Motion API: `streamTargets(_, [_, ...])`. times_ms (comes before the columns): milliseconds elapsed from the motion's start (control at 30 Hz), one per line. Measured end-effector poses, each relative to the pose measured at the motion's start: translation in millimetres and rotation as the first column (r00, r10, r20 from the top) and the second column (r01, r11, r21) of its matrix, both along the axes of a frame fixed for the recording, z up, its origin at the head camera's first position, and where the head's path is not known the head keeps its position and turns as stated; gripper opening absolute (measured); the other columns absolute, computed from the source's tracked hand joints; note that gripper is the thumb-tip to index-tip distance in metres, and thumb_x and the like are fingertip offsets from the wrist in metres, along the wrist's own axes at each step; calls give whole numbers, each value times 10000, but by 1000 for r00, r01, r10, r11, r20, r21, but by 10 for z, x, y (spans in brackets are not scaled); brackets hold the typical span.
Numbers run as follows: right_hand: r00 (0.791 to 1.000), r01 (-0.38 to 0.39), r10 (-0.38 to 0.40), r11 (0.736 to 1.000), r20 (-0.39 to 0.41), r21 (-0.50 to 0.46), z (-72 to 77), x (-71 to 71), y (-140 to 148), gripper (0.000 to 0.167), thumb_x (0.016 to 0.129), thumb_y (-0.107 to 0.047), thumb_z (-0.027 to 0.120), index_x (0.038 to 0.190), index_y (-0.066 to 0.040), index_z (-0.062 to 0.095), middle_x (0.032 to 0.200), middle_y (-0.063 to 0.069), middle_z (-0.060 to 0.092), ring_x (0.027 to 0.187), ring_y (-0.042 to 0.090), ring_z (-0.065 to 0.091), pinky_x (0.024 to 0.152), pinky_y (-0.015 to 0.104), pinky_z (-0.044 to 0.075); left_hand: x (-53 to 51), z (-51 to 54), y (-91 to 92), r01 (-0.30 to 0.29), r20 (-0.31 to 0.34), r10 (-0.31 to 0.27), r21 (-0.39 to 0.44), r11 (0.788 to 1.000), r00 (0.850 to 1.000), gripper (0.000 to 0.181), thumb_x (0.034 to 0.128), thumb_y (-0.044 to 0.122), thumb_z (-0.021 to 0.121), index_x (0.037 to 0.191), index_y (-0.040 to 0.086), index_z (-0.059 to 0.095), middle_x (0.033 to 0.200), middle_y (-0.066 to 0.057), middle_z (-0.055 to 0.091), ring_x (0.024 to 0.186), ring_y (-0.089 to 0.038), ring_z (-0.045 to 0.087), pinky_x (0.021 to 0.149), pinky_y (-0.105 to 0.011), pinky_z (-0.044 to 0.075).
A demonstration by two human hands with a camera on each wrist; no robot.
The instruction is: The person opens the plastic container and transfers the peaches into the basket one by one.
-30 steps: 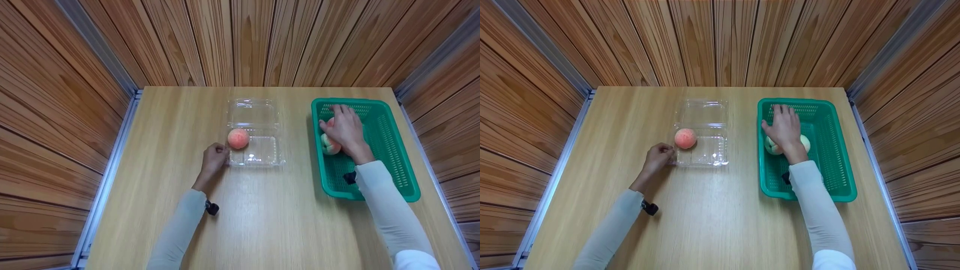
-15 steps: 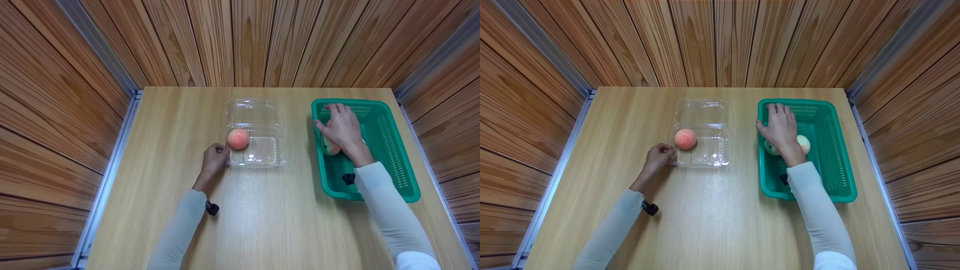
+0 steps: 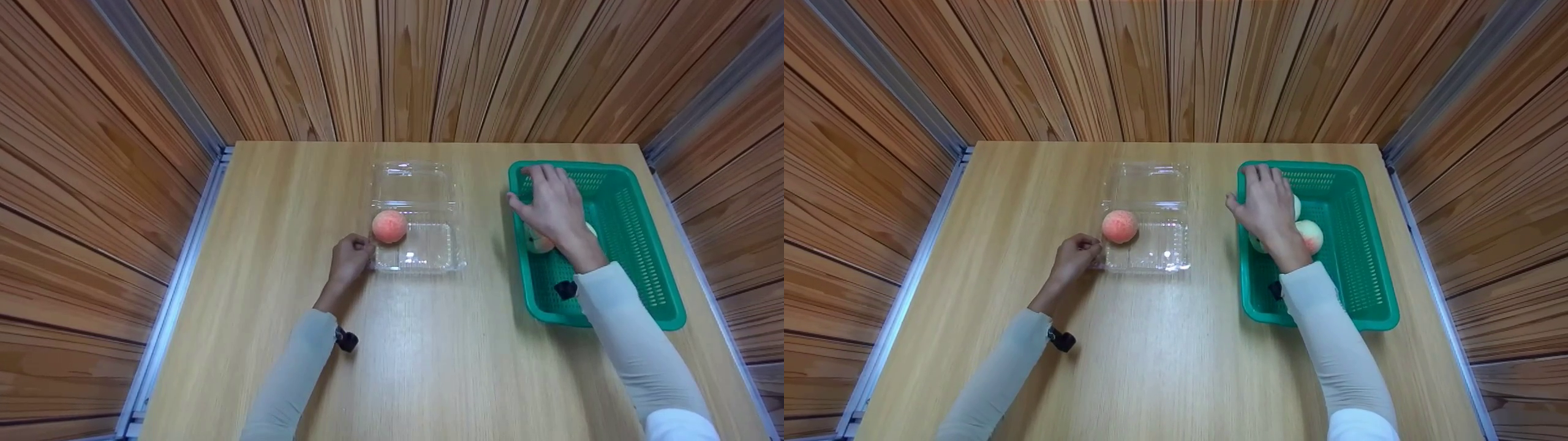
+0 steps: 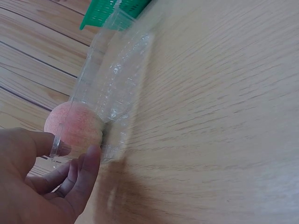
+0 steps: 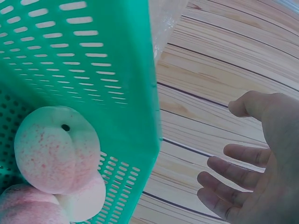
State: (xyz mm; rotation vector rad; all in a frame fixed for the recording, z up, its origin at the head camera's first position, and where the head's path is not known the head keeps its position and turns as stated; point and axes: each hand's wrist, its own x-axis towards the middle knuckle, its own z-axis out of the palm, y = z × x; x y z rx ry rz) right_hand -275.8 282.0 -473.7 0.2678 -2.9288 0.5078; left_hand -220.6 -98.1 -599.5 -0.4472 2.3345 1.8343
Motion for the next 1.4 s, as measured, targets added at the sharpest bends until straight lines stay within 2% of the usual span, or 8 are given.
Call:
streamTargets(233, [999,-14,14,1000,-44,8,24,-10,-86,554,968,-346,703,1387,0,597,1381,260,612,1241,467,550,1077,637,441,13,2,0,-1,-23,2,39,999,1000,70,996,54,670,1005,-9,643,785,-64,633,665,-228,662,608,-317,550])
streamTargets(467, [999,-17,17,1000,-28,0,45,-7,-175,563,960,-341,715,1400,-14,588,1398,240,606,1229,449,544,1065,626,442,11,-2,7,-2,-2,2,10,1000,1000,92,1009,85,671,1037,0,649,795,-36,624,699,-233,680,633,-330,559])
streamTargets(833, [1000,-26,26,1000,-6,-2,47,-29,-304,599,953,-351,734,1418,-10,572,1430,247,595,1225,438,537,1079,624,448,-13,-18,-7,2,16,-2,12,1000,1000,82,1011,78,658,1032,-1,651,802,-44,623,699,-222,669,629,-332,550])
streamTargets(1067, [999,-50,50,999,3,-4,35,-57,-395,594,952,-353,745,1411,-17,576,1430,237,590,1252,430,526,1085,615,447,-9,-17,-13,7,39,-7,2,1000,999,91,1019,88,652,1071,13,653,844,-57,640,743,-231,680,668,-342,569])
streamTargets(1400, [996,-84,84,996,-11,11,23,-75,-496,592,947,-366,739,1395,-12,585,1416,225,601,1282,433,525,1102,627,442,-7,-19,-13,7,7,-7,6,1000,1000,92,1012,90,668,1024,5,639,806,-42,621,714,-222,674,638,-327,565])
